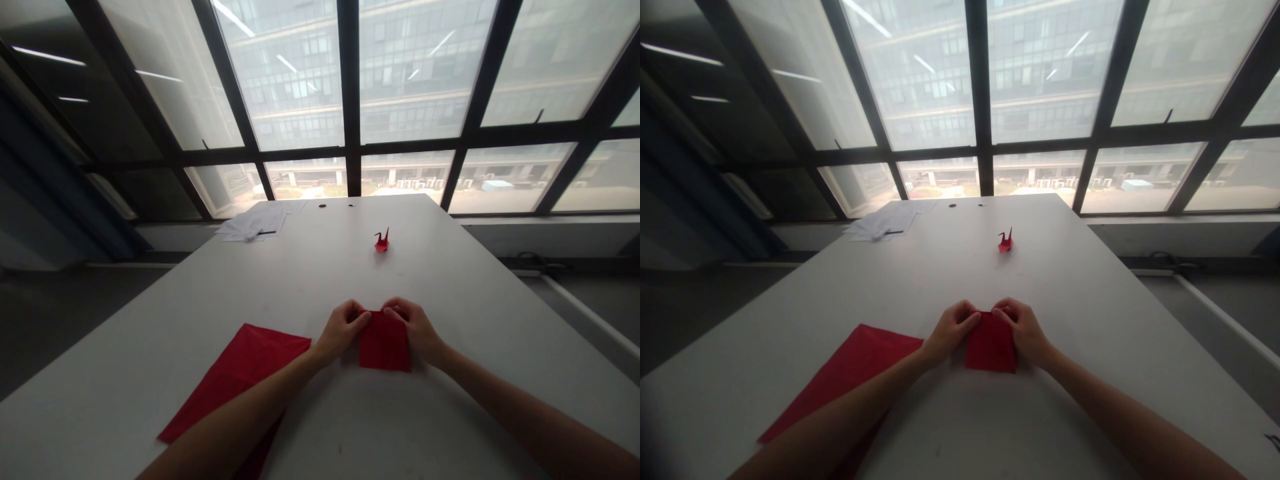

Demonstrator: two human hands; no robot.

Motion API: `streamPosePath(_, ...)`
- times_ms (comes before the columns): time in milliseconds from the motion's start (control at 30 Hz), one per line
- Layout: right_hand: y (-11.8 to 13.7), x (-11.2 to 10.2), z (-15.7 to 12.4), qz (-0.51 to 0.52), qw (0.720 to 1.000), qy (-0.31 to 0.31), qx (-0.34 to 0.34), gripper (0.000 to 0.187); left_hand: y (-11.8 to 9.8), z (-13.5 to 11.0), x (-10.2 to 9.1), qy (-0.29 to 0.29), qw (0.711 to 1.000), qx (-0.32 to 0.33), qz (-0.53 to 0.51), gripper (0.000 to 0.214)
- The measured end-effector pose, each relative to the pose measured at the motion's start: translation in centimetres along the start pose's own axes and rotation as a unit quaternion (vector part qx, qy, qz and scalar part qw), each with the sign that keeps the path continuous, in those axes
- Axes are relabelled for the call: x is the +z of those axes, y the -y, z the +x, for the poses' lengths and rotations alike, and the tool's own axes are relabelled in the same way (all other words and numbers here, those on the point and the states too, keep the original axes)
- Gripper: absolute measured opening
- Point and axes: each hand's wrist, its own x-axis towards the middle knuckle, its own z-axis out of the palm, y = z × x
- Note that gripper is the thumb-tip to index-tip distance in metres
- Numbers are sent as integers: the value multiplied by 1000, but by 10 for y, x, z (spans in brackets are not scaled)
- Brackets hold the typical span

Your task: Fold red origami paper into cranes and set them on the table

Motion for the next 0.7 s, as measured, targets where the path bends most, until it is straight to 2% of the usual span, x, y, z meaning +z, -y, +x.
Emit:
streamPosePath(100,10,-6,-1,58,996,53,48,44,-1,-1,-1,-3,1000,13,11,31)
streamPosePath(200,19,-12,-2,102,982,129,94,45,-2,0,-2,-25,999,24,11,31)
streamPosePath(267,22,-15,-1,105,976,149,116,44,-1,1,-4,-36,999,18,8,31)
streamPosePath(367,23,-17,1,87,974,148,146,41,-1,1,-5,-37,999,-15,-10,30)
streamPosePath(500,19,-15,2,74,975,129,166,38,0,2,-8,-8,996,-73,-48,34)
streamPosePath(700,12,-11,4,64,988,11,142,30,-3,5,-16,66,981,-134,-121,48)
